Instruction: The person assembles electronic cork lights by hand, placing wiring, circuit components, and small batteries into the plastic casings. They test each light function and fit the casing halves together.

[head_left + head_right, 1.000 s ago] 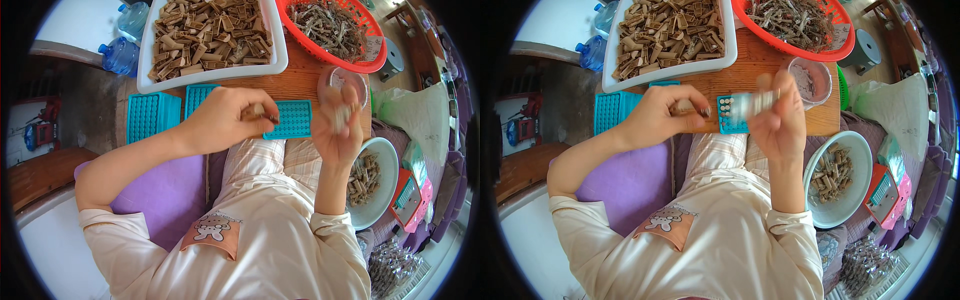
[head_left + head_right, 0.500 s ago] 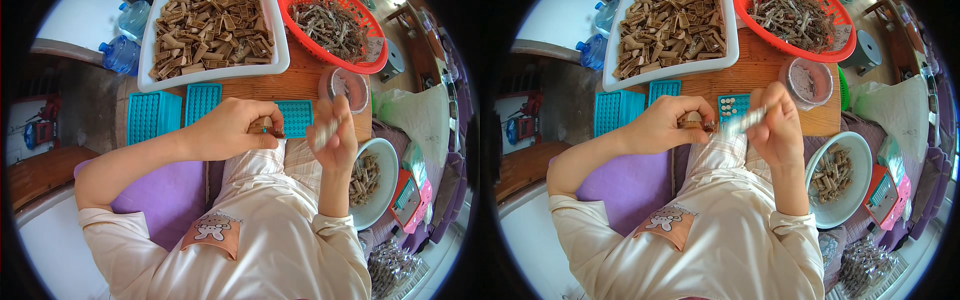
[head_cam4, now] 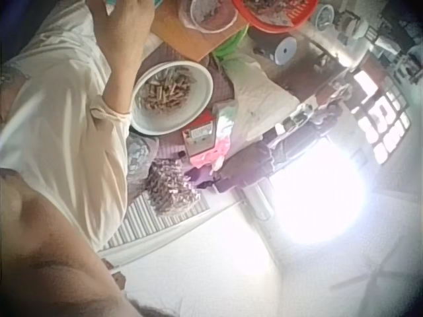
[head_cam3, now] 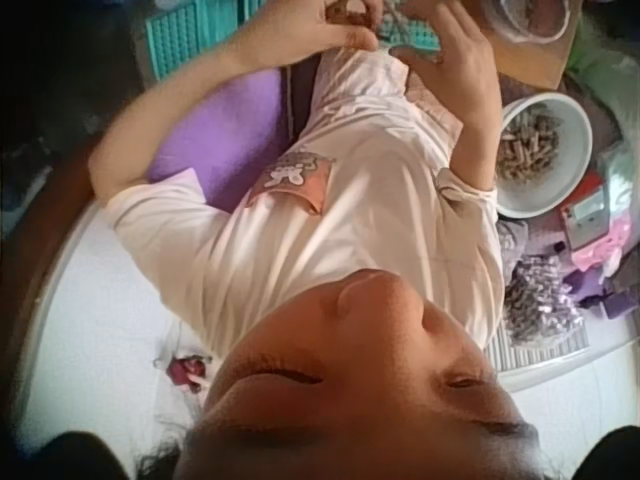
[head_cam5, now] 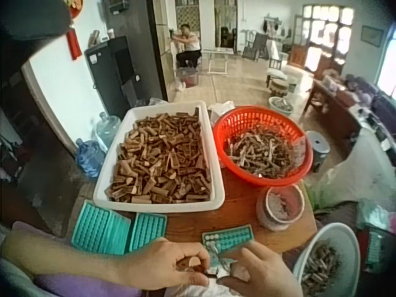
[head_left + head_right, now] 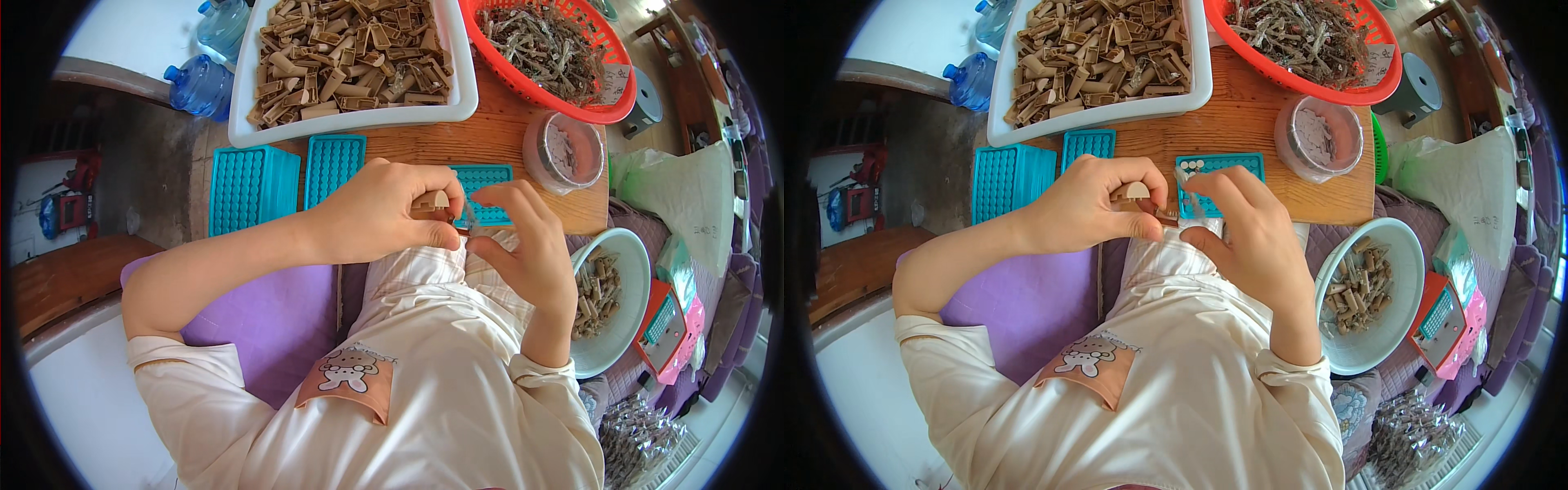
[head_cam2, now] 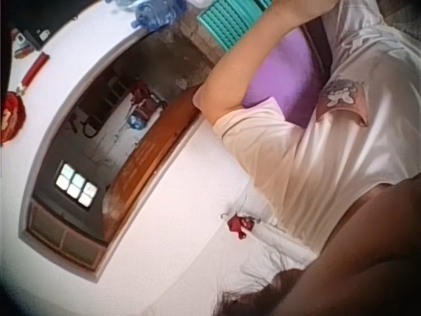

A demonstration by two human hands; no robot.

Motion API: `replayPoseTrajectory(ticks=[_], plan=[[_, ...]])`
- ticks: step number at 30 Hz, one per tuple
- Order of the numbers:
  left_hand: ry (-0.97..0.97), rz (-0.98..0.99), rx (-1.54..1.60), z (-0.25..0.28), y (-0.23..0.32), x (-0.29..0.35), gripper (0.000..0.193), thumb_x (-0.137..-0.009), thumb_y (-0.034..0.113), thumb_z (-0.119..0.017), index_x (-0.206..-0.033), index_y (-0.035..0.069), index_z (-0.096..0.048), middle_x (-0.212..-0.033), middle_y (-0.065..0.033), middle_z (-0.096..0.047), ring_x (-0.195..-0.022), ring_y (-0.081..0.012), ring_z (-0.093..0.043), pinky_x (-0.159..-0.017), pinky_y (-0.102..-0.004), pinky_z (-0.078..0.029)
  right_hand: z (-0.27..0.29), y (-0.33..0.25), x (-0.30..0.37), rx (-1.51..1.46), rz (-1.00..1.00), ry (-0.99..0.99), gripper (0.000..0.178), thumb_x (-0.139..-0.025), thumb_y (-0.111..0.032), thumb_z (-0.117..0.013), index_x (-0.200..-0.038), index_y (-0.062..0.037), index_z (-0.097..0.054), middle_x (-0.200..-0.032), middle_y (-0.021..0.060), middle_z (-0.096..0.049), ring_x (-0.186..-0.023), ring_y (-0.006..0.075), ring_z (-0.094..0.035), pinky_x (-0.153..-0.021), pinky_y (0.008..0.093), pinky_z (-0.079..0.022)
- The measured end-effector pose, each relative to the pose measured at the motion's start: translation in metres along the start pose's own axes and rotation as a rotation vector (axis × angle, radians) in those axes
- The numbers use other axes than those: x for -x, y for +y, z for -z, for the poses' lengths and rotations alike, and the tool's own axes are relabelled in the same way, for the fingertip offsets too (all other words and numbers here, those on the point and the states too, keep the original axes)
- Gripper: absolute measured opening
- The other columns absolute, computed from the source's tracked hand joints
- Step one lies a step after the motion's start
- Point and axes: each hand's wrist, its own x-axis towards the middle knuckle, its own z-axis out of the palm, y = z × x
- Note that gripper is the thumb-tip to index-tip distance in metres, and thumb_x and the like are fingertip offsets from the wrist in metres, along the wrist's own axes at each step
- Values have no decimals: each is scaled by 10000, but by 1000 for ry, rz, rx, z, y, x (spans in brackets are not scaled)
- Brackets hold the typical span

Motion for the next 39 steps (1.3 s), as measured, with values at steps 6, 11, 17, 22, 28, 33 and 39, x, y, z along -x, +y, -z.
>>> replayPoseTrajectory(ticks=[6, 11, 17, 22, 28, 33, 39], plan=[[70, 26, 106, -1, 0, 2, 268, -668, 171, -697, -812, 46, -509, -708, 17, -506, -624, -20, -430, -530, -173, -351, -23, -2, 4, -232, 86, 321, 288, -641, -3, -658, -896, -3, -525, -782, 109, -572, -678, 195, -580, -595, 269, -463], [144, -87, 461, -3, -4, 4, 299, -757, 256, -600, -927, 57, -456, -722, 24, -463, -588, -16, -395, -531, -170, -325, -38, -9, 8, -541, -59, 502, 195, -703, 58, -597, -873, 15, -513, -747, 78, -562, -628, 119, -565, -565, 215, -457], [273, -102, 738, -3, 9, 8, 334, -866, 306, -408, -1074, 47, -378, -855, -23, -479, -736, -85, -472, -718, -253, -386, -38, -27, -3, -650, -104, 714, 158, -712, 73, -571, -834, 15, -489, -726, 30, -532, -588, 55, -516, -523, 165, -421], [179, -272, 572, -9, 10, 9, 345, -825, 203, -511, -1094, 27, -385, -1028, -75, -498, -953, -127, -481, -828, -265, -394, -39, -41, -12, -584, -23, 824, 163, -680, 84, -591, -793, 20, -493, -678, 35, -535, -547, 45, -492, -456, 163, -380], [194, -238, 563, -9, 11, 13, 388, -771, 181, -587, -1081, 8, -432, -1072, -93, -510, -980, -135, -486, -821, -256, -419, -44, -39, -13, -427, 68, 865, 161, -645, 99, -618, -739, 22, -513, -635, 62, -543, -486, 83, -467, -426, 188, -360], [175, -128, 609, -6, 12, 15, 487, -737, 214, -621, -1130, -5, -436, -1070, -100, -516, -983, -150, -497, -832, -267, -419, -46, -34, -15, -430, 165, 850, 150, -647, 97, -625, -734, 25, -525, -649, 73, -554, -492, 102, -485, -428, 204, -377], [161, -106, 592, -7, 11, 16, 485, -803, 240, -543, -1188, -4, -377, -1094, -108, -502, -994, -150, -494, -818, -270, -430, -35, -29, -13, -342, 148, 641, 168, -665, 81, -609, -816, 17, -570, -711, 68, -557, -550, 126, -512, -463, 207, -402]])
